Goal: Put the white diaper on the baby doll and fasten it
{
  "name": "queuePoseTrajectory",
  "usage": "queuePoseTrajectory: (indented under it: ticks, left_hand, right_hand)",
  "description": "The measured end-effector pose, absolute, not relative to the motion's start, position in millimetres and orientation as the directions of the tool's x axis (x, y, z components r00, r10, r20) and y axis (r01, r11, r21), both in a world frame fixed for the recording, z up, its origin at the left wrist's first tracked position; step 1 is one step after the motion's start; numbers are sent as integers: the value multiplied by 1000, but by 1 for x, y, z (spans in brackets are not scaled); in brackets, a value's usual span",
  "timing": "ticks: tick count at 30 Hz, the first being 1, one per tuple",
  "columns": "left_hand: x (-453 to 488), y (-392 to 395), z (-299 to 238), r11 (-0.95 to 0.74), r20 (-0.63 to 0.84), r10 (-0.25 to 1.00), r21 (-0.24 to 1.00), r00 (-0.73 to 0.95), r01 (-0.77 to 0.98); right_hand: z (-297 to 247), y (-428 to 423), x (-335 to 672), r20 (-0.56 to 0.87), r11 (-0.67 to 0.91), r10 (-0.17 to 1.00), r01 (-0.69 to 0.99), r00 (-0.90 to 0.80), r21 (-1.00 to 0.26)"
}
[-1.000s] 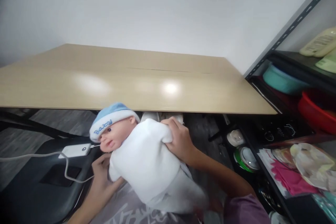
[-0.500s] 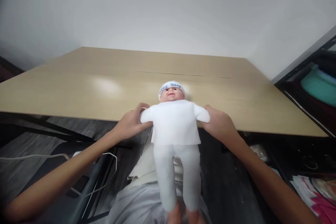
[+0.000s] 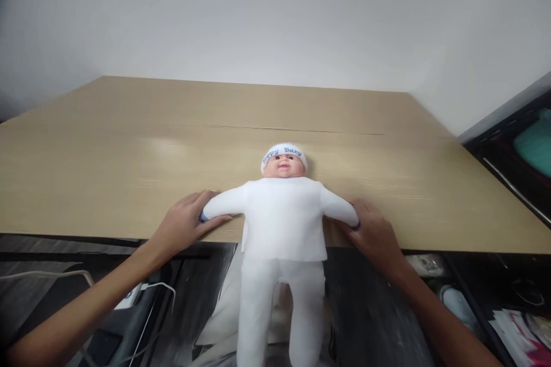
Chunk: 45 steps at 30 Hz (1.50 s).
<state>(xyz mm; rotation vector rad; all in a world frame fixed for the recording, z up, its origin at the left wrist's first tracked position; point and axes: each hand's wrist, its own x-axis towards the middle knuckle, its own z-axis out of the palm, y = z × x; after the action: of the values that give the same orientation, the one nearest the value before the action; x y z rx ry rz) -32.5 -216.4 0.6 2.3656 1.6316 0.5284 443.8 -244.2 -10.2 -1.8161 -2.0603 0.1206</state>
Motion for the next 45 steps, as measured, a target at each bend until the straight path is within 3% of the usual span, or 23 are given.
queuePoseTrajectory:
  ticks: [8, 16, 24, 33, 45]
  left_hand:
    - [-32, -128, 1, -387, 180, 921, 337, 345, 858]
    - [-36, -39, -4, -347, 203, 934, 324, 293, 880]
    - [-32, 28, -12, -348, 336, 910, 297, 244, 889]
    - [-31, 107, -23, -369, 500, 838, 227, 217, 901]
    - [-35, 113, -31, -320, 472, 869, 314, 146, 894]
  right_hand:
    - [-13, -151, 449, 273, 289, 941, 897, -201, -335]
    - [-23, -62, 447, 339, 328, 917, 880, -209, -344]
    - [-26, 8, 443, 418, 348, 889, 869, -186, -353]
    - [-33, 82, 424, 501, 226, 860, 953, -97, -203]
    - [-44, 92, 433, 476, 187, 876, 964, -76, -190]
